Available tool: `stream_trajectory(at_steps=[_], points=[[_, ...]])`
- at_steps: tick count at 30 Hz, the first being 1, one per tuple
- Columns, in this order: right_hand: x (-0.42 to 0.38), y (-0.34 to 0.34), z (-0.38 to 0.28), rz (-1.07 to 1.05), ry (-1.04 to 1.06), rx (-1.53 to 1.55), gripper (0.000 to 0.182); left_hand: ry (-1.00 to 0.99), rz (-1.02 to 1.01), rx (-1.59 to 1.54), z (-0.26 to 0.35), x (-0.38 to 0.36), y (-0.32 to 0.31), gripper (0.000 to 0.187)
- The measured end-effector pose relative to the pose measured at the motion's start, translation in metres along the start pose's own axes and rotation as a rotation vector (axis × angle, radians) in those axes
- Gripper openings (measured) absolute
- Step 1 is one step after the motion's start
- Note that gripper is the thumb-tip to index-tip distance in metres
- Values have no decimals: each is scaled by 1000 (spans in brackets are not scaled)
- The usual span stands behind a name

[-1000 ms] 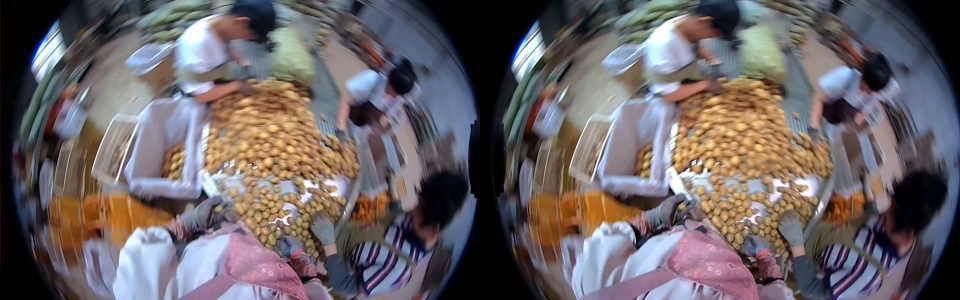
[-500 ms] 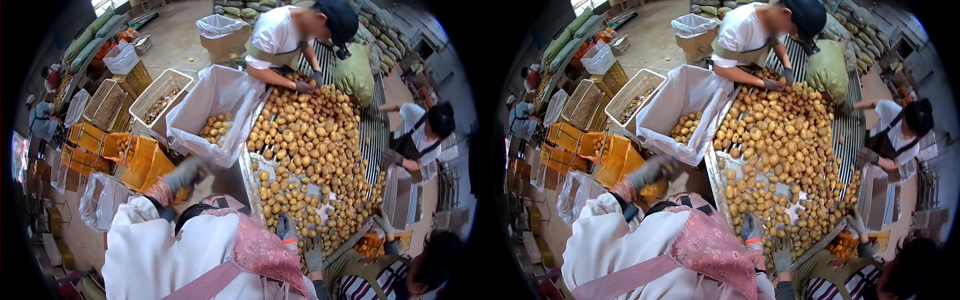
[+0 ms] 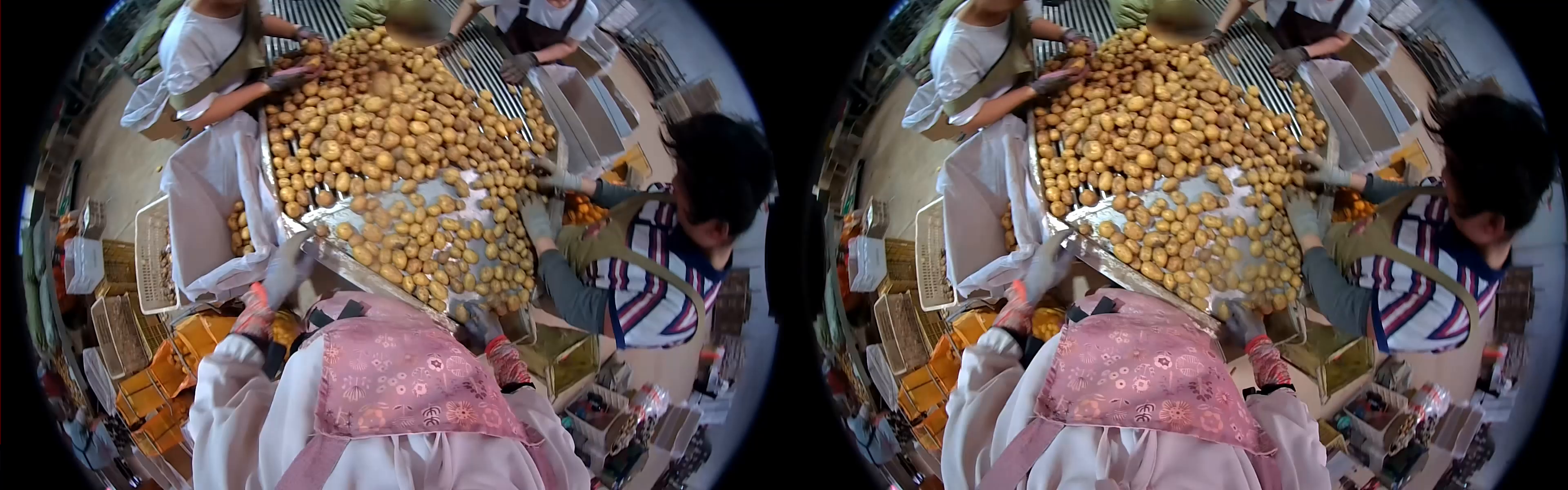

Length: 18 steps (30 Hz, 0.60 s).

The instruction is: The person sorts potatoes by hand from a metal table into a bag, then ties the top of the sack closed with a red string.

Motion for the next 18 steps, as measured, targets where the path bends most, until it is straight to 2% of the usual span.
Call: stream_trajectory(at_steps=[1,2,3,4,5,6,7,8,9,10,11,12,13,14,15,16,17,18], points=[[-3,-3,20,-62,-52,-366,32,-336,-11,224,27,7,-31,40],[-18,23,-2,57,-118,-208,34,-371,-196,262,35,17,-68,42],[-37,52,-34,185,-165,-42,37,-472,-214,347,40,21,-100,45],[-28,49,-19,305,-74,81,35,-418,-455,465,54,23,-127,49],[-6,33,12,428,27,201,34,-739,-370,453,49,21,-163,48],[25,-3,55,401,0,476,29,-738,-582,474,81,16,-174,42],[37,-28,58,292,20,450,28,-816,-786,426,78,16,-204,40],[48,-52,59,183,42,421,26,-736,-884,385,82,23,-213,39],[16,-31,-4,206,292,36,31,-651,-980,343,85,30,-219,38],[-27,-7,-74,323,530,-338,37,-738,-867,356,109,48,-205,37],[-30,-3,-81,216,375,-394,41,-773,-848,370,116,68,-202,37],[-34,-1,-69,261,330,-330,41,-697,-689,78,128,99,-181,37],[-42,6,-60,315,197,-249,38,-827,-455,75,144,126,-158,40],[-51,13,-48,441,152,-118,34,-924,-198,88,156,150,-132,44],[-62,14,-33,505,18,7,30,-636,-280,27,154,182,-123,50],[-73,11,-19,559,-115,139,25,-617,-168,139,138,212,-126,57],[-78,6,-10,590,-127,152,25,-591,-55,252,122,241,-127,65],[-75,3,0,510,-160,211,23,-624,-61,254,132,259,-122,65]])
Point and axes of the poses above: each hand's wrist, its own x-axis towards the middle knuckle, its own y-axis out of the back of the hand, z = x × y, the point moved 10 cm from there along x, towards the middle knuckle, and after that the axes turned 3 degrees about -x, right-handed, at the moved point
